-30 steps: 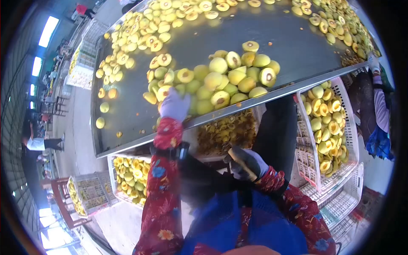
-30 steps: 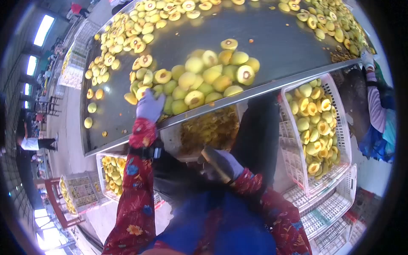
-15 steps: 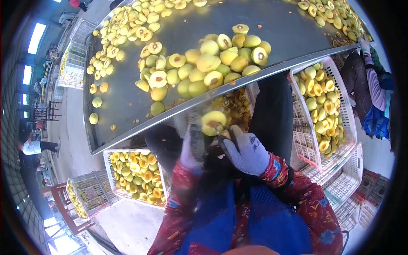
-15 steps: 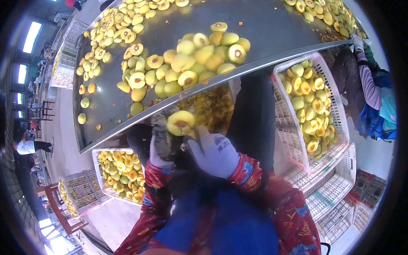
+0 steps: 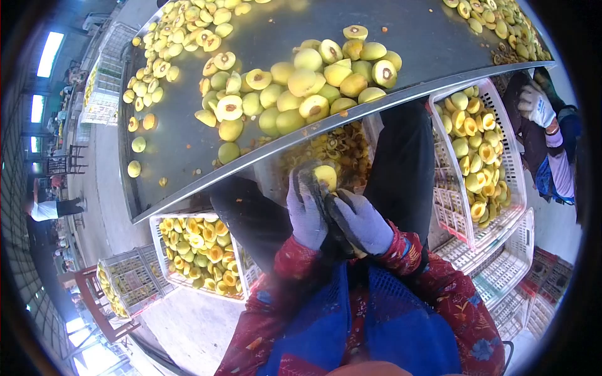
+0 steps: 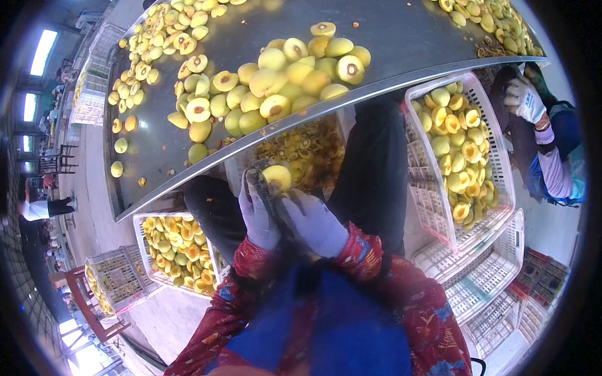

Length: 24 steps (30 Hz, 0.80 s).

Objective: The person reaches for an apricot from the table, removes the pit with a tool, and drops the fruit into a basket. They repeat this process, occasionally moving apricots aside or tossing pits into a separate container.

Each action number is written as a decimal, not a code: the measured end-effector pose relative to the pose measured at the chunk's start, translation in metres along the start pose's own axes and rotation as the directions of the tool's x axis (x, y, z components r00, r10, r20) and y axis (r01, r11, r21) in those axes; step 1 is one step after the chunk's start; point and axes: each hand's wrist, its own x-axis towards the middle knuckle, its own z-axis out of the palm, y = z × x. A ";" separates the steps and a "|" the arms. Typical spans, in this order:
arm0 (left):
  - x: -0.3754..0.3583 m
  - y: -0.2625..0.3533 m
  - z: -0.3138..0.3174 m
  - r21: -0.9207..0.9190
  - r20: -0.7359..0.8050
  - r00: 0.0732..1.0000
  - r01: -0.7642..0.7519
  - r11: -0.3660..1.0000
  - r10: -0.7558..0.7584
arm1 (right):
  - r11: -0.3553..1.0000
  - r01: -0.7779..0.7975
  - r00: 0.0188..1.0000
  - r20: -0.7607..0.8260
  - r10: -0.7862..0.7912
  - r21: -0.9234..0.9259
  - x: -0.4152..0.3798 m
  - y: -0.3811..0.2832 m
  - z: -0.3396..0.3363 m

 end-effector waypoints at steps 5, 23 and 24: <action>0.010 -0.005 -0.009 -0.053 0.113 0.991 0.073 0.996 -0.066 | 0.092 -0.606 0.780 0.566 0.268 0.790 0.006 -0.022 -0.023; 0.009 -0.004 -0.028 -0.061 0.151 0.970 0.204 0.977 -0.193 | -0.312 -0.762 0.598 0.801 -0.006 0.567 0.018 0.031 -0.009; 0.002 -0.021 -0.031 -0.120 0.099 0.972 0.224 0.967 -0.213 | -0.250 -0.774 0.614 0.786 -0.069 0.582 0.018 0.025 -0.007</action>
